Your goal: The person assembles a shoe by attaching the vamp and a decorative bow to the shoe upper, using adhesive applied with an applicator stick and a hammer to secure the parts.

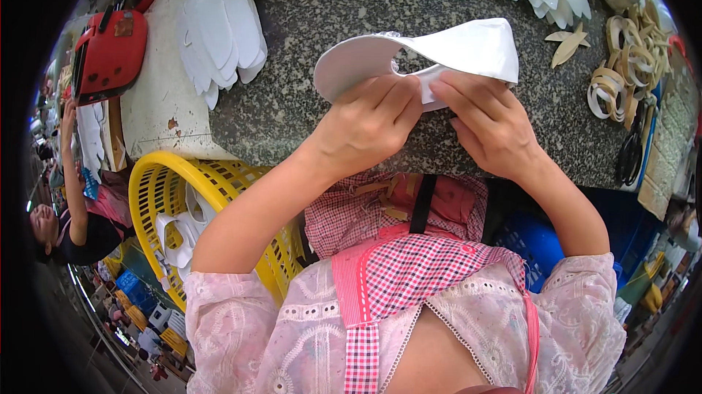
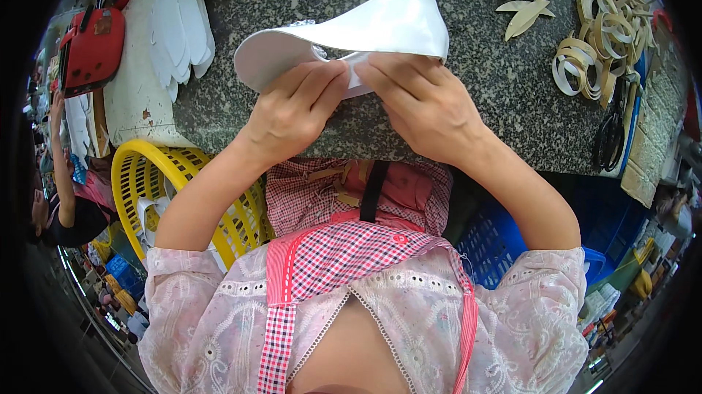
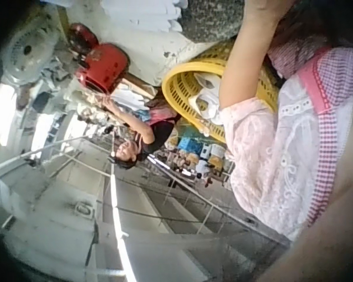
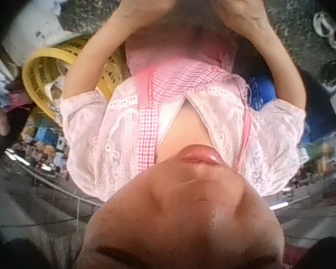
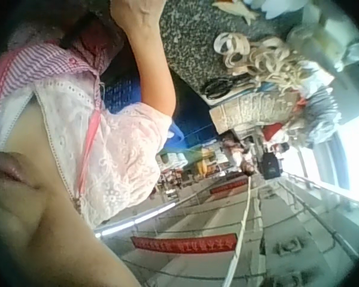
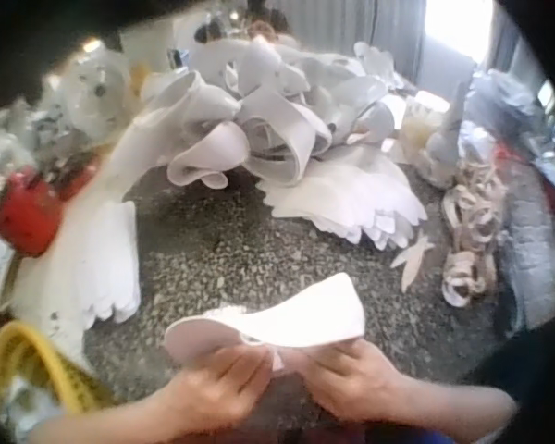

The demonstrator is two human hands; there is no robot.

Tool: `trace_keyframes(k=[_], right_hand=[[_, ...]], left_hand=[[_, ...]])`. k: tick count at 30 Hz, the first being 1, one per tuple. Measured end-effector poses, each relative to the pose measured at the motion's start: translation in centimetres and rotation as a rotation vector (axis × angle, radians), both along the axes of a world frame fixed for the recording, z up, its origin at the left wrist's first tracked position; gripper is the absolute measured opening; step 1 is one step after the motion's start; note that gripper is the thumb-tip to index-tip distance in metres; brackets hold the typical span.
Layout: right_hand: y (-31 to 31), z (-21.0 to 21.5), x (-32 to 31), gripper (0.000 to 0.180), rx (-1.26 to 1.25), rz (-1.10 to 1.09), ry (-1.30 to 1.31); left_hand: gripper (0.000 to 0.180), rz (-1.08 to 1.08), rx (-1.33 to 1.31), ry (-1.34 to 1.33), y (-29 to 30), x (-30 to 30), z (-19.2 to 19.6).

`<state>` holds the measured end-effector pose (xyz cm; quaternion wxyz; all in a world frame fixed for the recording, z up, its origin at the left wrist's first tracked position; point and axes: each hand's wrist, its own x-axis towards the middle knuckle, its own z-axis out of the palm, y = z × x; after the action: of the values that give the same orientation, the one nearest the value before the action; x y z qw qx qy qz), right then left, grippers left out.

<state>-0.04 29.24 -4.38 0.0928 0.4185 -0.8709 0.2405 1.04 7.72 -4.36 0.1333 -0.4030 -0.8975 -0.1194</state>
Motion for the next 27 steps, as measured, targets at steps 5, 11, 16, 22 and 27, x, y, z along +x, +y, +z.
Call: trace_keyframes(k=[5, 11, 16, 22, 27], right_hand=[[0.2, -0.3, 0.1, 0.051, 0.174, -0.002, 0.07], [-0.2, 1.0, -0.1, 0.054, 0.293, 0.084, 0.105], [-1.3, 2.0, -0.3, 0.055, 0.347, 0.095, 0.112], [-0.2, 2.1, -1.1, 0.036, 0.374, 0.16, 0.218], [-0.1, 2.3, -1.9, 0.037, 0.39, 0.189, 0.286]], left_hand=[[0.046, -0.023, 0.077, -0.143, -1.3, 0.7, -0.5], [0.069, -0.025, 0.042, -0.376, -1.5, 1.4, 0.1], [0.073, 0.017, 0.048, -0.399, -1.3, 1.9, 0.4], [0.053, -0.048, -0.074, -0.429, -4.3, 1.8, 1.2], [0.043, 0.058, -0.081, -0.442, -7.0, 2.2, 1.5]])
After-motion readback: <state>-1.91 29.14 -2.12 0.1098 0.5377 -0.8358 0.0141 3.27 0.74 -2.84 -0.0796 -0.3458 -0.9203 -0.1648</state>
